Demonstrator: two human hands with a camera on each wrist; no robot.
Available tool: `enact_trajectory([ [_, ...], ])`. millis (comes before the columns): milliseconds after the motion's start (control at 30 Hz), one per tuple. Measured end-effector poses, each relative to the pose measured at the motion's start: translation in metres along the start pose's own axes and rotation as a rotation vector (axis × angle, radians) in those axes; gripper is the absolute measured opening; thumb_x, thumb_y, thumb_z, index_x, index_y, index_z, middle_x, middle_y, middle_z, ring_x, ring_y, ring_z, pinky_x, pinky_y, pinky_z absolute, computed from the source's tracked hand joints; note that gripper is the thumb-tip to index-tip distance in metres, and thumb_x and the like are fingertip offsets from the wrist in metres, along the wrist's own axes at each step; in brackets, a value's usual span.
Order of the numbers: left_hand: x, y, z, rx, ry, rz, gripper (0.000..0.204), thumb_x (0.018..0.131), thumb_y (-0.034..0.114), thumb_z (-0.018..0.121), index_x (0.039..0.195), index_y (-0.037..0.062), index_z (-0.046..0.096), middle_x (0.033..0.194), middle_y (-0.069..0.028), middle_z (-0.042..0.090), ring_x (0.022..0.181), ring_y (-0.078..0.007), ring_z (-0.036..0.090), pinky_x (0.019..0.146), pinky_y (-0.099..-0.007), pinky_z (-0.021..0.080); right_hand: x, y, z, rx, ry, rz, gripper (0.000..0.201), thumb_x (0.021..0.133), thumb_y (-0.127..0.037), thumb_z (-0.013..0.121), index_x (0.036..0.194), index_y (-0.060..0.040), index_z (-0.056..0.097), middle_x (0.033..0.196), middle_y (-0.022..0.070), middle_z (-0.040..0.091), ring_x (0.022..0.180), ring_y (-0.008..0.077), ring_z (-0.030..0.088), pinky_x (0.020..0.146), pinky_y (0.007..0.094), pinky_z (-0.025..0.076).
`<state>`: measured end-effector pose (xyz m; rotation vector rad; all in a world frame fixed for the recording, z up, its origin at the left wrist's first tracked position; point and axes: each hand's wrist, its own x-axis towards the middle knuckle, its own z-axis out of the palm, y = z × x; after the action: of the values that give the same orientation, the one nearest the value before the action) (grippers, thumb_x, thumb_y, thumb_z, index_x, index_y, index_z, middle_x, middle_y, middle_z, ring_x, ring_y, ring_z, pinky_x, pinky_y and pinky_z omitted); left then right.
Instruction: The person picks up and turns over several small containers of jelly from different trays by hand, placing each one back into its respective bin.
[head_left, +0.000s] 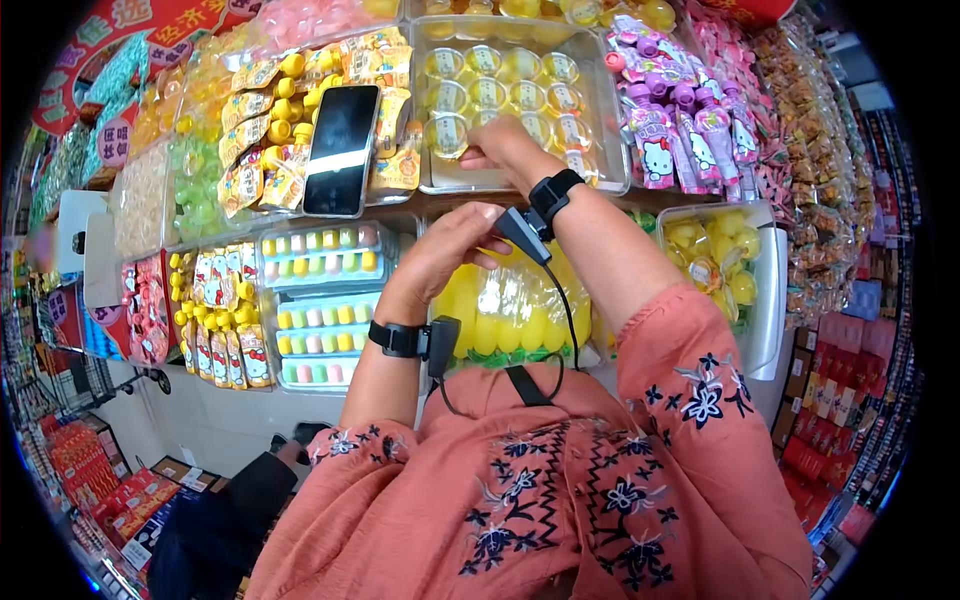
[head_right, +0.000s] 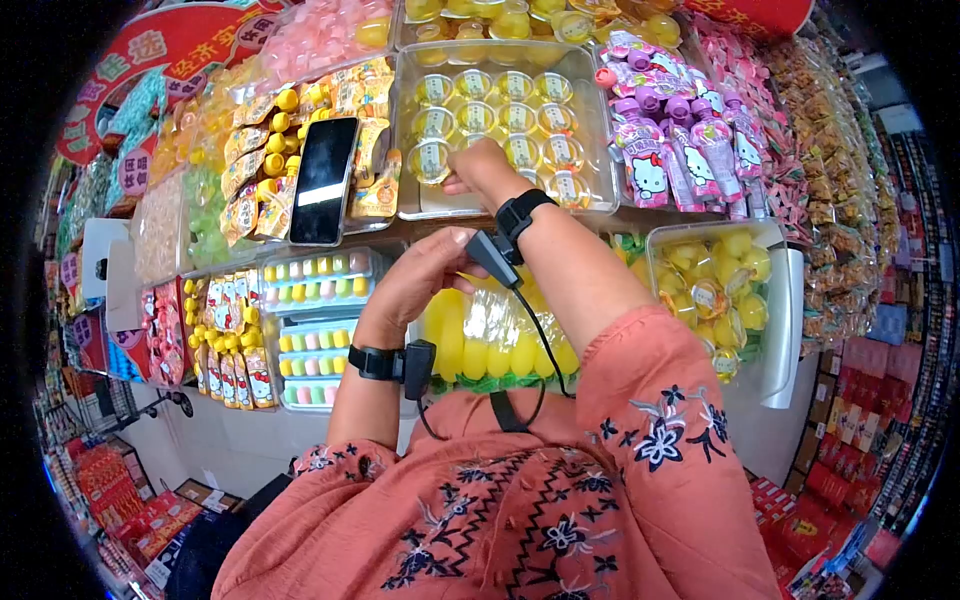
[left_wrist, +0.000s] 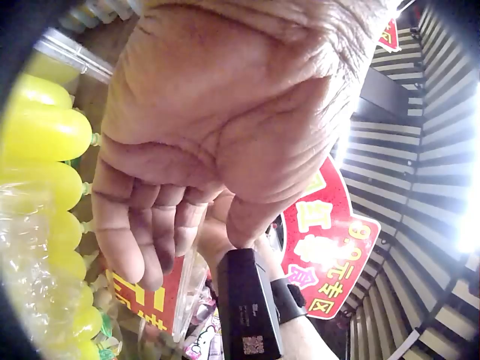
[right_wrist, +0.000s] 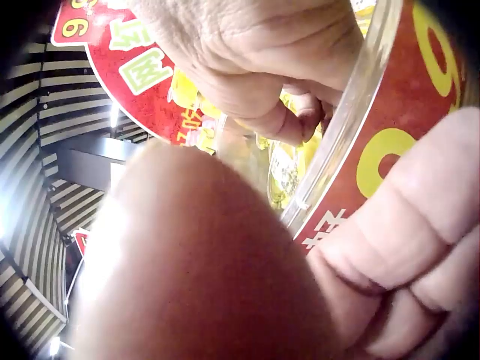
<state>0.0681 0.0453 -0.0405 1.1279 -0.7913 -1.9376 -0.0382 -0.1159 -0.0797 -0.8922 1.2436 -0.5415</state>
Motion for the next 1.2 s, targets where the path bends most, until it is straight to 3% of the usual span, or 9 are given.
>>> enact_trajectory([
  [567, 0.004, -0.004, -0.004, -0.009, 0.025, -0.023, 0.039, 0.099, 0.039, 0.054, 0.117, 0.0047, 0.061, 0.100, -0.0051, 0.067, 0.089, -0.0132, 0.066, 0.072, -0.0247, 0.053, -0.001, 0.001, 0.003, 0.034, 0.064, 0.027, 0.021, 0.088, 0.004, 0.051, 0.105, 0.0163, 0.052, 0.092, 0.0233, 0.064, 0.076, 0.0306, 0.070, 0.065, 0.0338, 0.063],
  [867, 0.003, -0.008, -0.007, -0.038, 0.028, -0.029, 0.039, 0.099, 0.037, 0.055, 0.118, 0.0030, 0.060, 0.101, -0.0068, 0.066, 0.088, -0.0146, 0.066, 0.072, -0.0254, 0.054, -0.020, -0.016, -0.008, -0.206, -0.111, 0.062, 0.019, 0.092, -0.002, 0.045, 0.096, 0.0123, 0.057, 0.090, 0.0231, 0.066, 0.076, 0.0292, 0.071, 0.065, 0.0337, 0.062],
  [1100, 0.002, -0.010, -0.008, -0.029, 0.025, -0.024, 0.043, 0.099, 0.039, 0.054, 0.119, 0.0021, 0.061, 0.100, -0.0079, 0.066, 0.090, -0.0165, 0.066, 0.074, -0.0275, 0.053, -0.025, -0.015, 0.002, -0.294, -0.135, 0.002, 0.022, 0.094, -0.005, 0.046, 0.104, 0.0122, 0.055, 0.093, 0.0202, 0.064, 0.076, 0.0276, 0.070, 0.064, 0.0345, 0.062],
  [1200, 0.003, -0.009, -0.008, -0.055, 0.022, -0.035, 0.037, 0.099, 0.036, 0.055, 0.117, 0.0039, 0.060, 0.099, -0.0055, 0.066, 0.087, -0.0135, 0.066, 0.071, -0.0248, 0.054, -0.026, -0.016, 0.007, -0.330, -0.154, -0.014, 0.027, 0.094, -0.008, 0.048, 0.112, 0.0119, 0.054, 0.097, 0.0193, 0.064, 0.078, 0.0262, 0.070, 0.065, 0.0329, 0.061],
])
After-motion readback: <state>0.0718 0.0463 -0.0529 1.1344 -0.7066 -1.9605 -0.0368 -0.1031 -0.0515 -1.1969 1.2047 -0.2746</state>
